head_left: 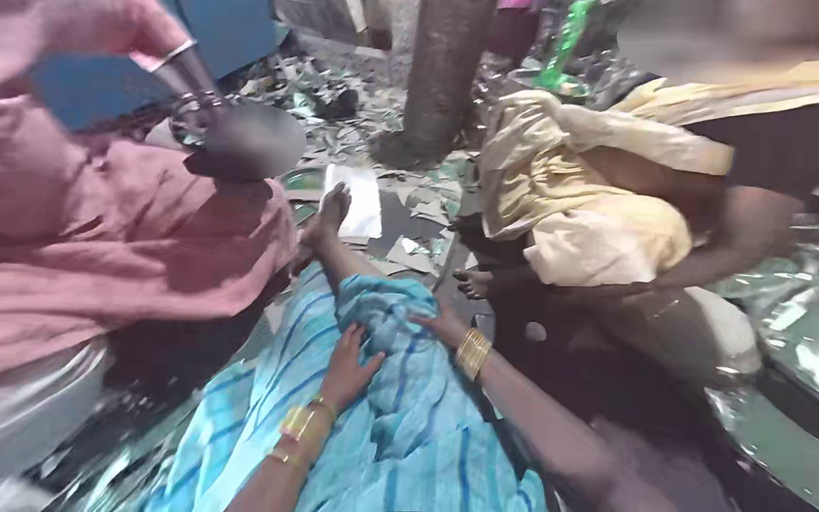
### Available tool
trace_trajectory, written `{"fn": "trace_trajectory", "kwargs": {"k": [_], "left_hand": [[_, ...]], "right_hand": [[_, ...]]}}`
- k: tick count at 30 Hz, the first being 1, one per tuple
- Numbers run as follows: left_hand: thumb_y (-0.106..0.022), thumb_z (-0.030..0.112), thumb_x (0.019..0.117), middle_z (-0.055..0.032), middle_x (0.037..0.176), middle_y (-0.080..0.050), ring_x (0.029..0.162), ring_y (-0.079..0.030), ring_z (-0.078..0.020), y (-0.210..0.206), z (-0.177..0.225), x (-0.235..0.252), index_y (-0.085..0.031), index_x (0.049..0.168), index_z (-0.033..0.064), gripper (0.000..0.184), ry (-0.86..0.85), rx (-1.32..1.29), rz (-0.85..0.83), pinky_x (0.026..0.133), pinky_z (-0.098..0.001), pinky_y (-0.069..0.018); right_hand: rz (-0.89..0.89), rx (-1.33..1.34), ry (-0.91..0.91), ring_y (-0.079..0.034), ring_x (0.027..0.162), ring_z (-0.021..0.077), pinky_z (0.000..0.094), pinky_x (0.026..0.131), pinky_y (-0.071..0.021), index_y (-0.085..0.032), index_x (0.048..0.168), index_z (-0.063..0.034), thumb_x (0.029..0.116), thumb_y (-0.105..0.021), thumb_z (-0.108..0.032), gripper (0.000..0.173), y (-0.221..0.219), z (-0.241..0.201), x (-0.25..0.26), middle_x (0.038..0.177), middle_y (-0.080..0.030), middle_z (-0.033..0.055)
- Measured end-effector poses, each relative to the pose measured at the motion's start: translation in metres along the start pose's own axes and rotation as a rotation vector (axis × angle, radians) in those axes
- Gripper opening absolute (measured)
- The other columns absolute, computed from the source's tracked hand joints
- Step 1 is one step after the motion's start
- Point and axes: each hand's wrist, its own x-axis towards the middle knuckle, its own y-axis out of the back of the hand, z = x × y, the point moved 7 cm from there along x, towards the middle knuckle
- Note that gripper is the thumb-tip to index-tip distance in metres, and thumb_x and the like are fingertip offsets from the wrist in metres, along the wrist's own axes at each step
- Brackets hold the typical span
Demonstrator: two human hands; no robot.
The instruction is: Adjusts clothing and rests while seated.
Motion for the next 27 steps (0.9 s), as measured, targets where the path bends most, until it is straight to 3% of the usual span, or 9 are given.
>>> {"fn": "trace_trajectory", "kwargs": {"k": [3, 9, 11, 13, 15, 19, 21, 25, 27], "left_hand": [[-0.066, 0.041, 0.0974, -0.0261, 0.163, -0.030, 0.150, -0.033, -0.0399, 0.001, 0.005, 0.001, -0.044, 0.150, -0.0037, 0.073, 0.001, -0.013, -0.003, 0.123, -0.0510, -0.0284], [-0.064, 0.045, 0.0978, -0.0256, 0.164, -0.027, 0.153, -0.028, -0.0388, 0.001, 0.005, 0.002, -0.039, 0.154, -0.0027, 0.078, 0.084, 0.016, -0.072, 0.125, -0.0498, -0.0252], [-0.062, 0.046, 0.0986, -0.0257, 0.165, -0.026, 0.153, -0.027, -0.0382, -0.004, 0.008, 0.004, -0.038, 0.154, -0.0025, 0.078, 0.080, 0.030, -0.093, 0.125, -0.0498, -0.0246], [-0.061, 0.047, 0.0993, -0.0246, 0.164, -0.030, 0.153, -0.030, -0.0375, -0.003, 0.008, 0.001, -0.041, 0.153, -0.0019, 0.075, 0.069, 0.013, -0.079, 0.125, -0.0506, -0.0254], [-0.061, 0.048, 0.0999, -0.0239, 0.164, -0.031, 0.152, -0.030, -0.0375, -0.005, 0.005, -0.003, -0.042, 0.153, -0.0014, 0.074, 0.061, -0.006, -0.075, 0.124, -0.0518, -0.0255], [-0.062, 0.046, 0.1001, -0.0249, 0.163, -0.031, 0.153, -0.029, -0.0376, 0.000, 0.005, -0.004, -0.042, 0.152, -0.0020, 0.073, 0.058, -0.018, -0.055, 0.125, -0.0511, -0.0236], [-0.061, 0.047, 0.0999, -0.0245, 0.164, -0.031, 0.154, -0.028, -0.0366, -0.004, 0.007, -0.002, -0.041, 0.153, -0.0014, 0.074, 0.057, 0.015, -0.078, 0.126, -0.0498, -0.0232], [-0.061, 0.048, 0.0993, -0.0254, 0.163, -0.031, 0.154, -0.028, -0.0367, -0.005, 0.006, 0.004, -0.041, 0.153, -0.0020, 0.076, 0.055, 0.041, -0.071, 0.126, -0.0481, -0.0231], [-0.061, 0.047, 0.0990, -0.0258, 0.163, -0.031, 0.153, -0.029, -0.0377, -0.008, 0.003, 0.007, -0.044, 0.152, -0.0021, 0.074, 0.050, 0.042, -0.062, 0.126, -0.0497, -0.0243]], "right_hand": [[-0.059, 0.092, -0.064, -0.054, 0.134, 0.0349, 0.0493, 0.114, -0.0429, -0.039, 0.151, 0.0046, 0.0913, -0.079, -0.032, 0.081, -0.001, 0.004, 0.012, 0.144, -0.054, 0.0273], [0.100, -0.238, -0.038, -0.062, 0.124, 0.0403, 0.0569, 0.108, -0.0449, -0.057, 0.140, 0.0013, 0.0905, -0.078, -0.043, 0.070, 0.014, -0.010, -0.021, 0.129, -0.065, 0.0270], [0.143, -0.152, -0.040, -0.060, 0.125, 0.0399, 0.0549, 0.107, -0.0454, -0.054, 0.139, 0.0050, 0.0896, -0.081, -0.038, 0.071, 0.016, -0.003, -0.020, 0.131, -0.062, 0.0286], [0.079, 0.069, -0.001, -0.056, 0.131, 0.0343, 0.0479, 0.111, -0.0454, -0.042, 0.147, 0.0067, 0.0909, -0.080, -0.024, 0.074, 0.007, 0.005, -0.004, 0.142, -0.054, 0.0274], [-0.007, 0.146, 0.001, -0.056, 0.131, 0.0316, 0.0462, 0.111, -0.0448, -0.039, 0.150, 0.0055, 0.0947, -0.075, -0.019, 0.070, -0.001, 0.010, 0.008, 0.144, -0.053, 0.0267], [0.015, -0.240, -0.001, -0.057, 0.128, 0.0456, 0.0600, 0.109, -0.0405, -0.054, 0.139, 0.0083, 0.0972, -0.072, -0.033, 0.062, 0.009, -0.004, 0.005, 0.133, -0.060, 0.0347], [0.064, -0.370, -0.021, -0.059, 0.126, 0.0464, 0.0612, 0.109, -0.0420, -0.058, 0.136, 0.0066, 0.0957, -0.074, -0.039, 0.063, 0.017, -0.005, -0.011, 0.129, -0.063, 0.0332], [0.147, -0.206, 0.014, -0.060, 0.125, 0.0442, 0.0573, 0.109, -0.0447, -0.055, 0.138, 0.0069, 0.0901, -0.080, -0.038, 0.070, 0.016, 0.005, -0.011, 0.130, -0.063, 0.0315], [0.058, -0.068, 0.019, -0.056, 0.131, 0.0408, 0.0533, 0.113, -0.0418, -0.049, 0.144, 0.0059, 0.0909, -0.079, -0.036, 0.074, 0.010, 0.013, 0.009, 0.138, -0.058, 0.0302]]}}
